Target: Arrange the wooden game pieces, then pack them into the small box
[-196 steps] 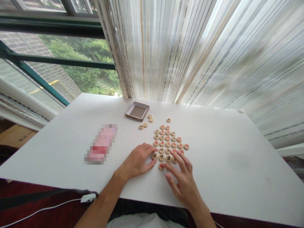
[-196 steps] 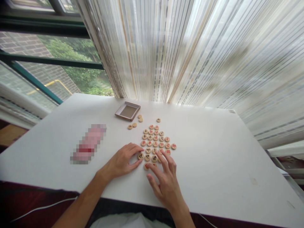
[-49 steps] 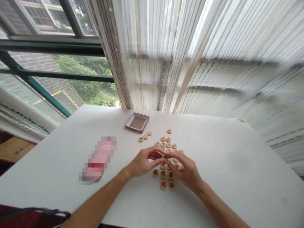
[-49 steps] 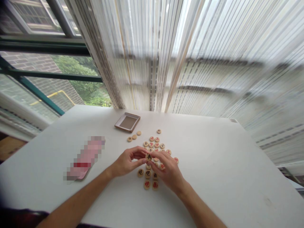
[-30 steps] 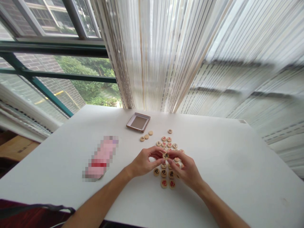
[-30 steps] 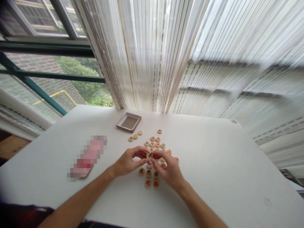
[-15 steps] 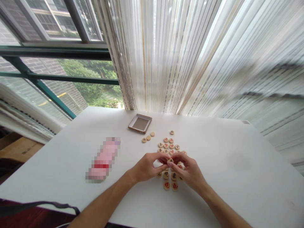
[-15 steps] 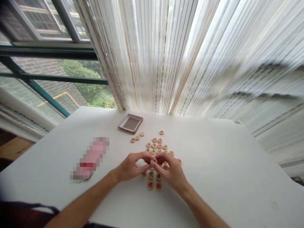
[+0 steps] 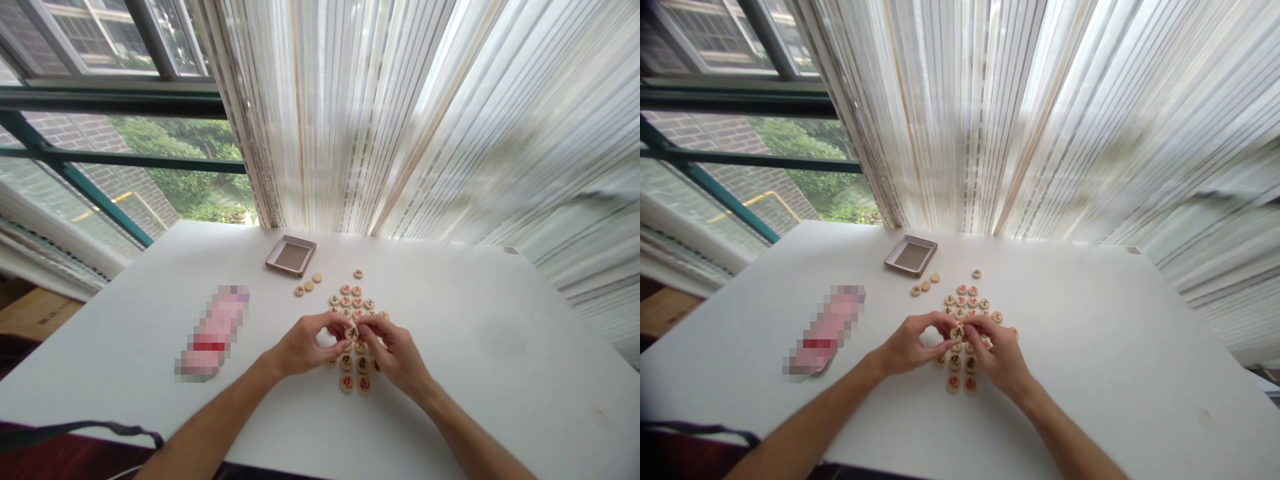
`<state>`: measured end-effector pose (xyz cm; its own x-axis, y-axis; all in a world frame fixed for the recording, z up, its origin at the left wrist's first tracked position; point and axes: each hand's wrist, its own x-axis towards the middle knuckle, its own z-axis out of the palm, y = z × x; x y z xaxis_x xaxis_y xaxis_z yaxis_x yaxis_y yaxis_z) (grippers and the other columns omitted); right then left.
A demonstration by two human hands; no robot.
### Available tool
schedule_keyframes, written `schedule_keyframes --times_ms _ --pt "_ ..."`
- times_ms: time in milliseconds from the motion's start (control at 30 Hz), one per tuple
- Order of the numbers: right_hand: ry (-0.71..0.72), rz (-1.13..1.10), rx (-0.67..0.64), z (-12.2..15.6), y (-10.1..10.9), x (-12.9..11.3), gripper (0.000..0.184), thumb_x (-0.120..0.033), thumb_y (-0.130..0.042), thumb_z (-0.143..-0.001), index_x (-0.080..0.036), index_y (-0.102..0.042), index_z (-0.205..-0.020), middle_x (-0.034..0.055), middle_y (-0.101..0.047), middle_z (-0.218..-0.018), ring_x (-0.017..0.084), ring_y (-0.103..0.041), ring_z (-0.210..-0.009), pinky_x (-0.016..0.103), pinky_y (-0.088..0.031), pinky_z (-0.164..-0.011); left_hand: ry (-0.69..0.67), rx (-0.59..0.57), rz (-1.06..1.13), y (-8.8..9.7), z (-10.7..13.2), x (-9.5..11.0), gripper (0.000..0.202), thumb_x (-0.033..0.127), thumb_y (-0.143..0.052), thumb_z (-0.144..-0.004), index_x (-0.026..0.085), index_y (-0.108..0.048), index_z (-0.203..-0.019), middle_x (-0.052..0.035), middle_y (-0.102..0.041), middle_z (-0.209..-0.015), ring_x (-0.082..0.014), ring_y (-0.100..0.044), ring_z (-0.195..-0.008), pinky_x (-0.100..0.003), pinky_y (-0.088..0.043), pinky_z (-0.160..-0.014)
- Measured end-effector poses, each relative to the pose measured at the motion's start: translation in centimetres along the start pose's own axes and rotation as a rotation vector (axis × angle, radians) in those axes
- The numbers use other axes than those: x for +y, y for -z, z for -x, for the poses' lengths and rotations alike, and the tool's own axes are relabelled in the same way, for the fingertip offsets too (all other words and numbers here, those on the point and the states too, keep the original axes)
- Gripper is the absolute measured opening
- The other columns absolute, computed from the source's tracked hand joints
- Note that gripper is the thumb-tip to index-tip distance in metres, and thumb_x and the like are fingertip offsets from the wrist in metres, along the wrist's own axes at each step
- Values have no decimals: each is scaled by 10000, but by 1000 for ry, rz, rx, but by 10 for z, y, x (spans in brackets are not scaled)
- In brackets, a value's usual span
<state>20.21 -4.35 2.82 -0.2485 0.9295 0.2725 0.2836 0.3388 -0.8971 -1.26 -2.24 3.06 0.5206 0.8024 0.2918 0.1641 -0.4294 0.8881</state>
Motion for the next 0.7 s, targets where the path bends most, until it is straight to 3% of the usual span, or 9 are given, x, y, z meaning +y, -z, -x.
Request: schedule_keyframes --times_ms 267,533,700 --pt "-26 3 44 0 3 -6 180 -312 -597 -960 -231 -658 -1108 58 -740 -1002 183 -722 -882 288 -592 -771 24 73 29 8 -4 -4 301 247 -716 -852 145 -646 -1127 -64 -728 -962 -145 -678 -815 -277 -584 -791" --pt "99 37 -27 0 -1 -4 149 -246 -630 -934 -239 -662 -1080 13 -734 -912 144 -696 -785 264 -576 -746 68 -1 99 0 -1 0 302 278 -714 -867 144 -643 -1128 -75 -724 -972 -156 -677 -839 -295 -583 -807" --pt "157 82 25 1 -3 1 178 -229 -671 -916 -246 -661 -1094 5 -743 -910 137 -705 -771 251 -576 -735 98 -19 137 4 -2 2 271 301 -647 -923 136 -635 -1138 -85 -728 -959 -171 -696 -870 -305 -579 -831"
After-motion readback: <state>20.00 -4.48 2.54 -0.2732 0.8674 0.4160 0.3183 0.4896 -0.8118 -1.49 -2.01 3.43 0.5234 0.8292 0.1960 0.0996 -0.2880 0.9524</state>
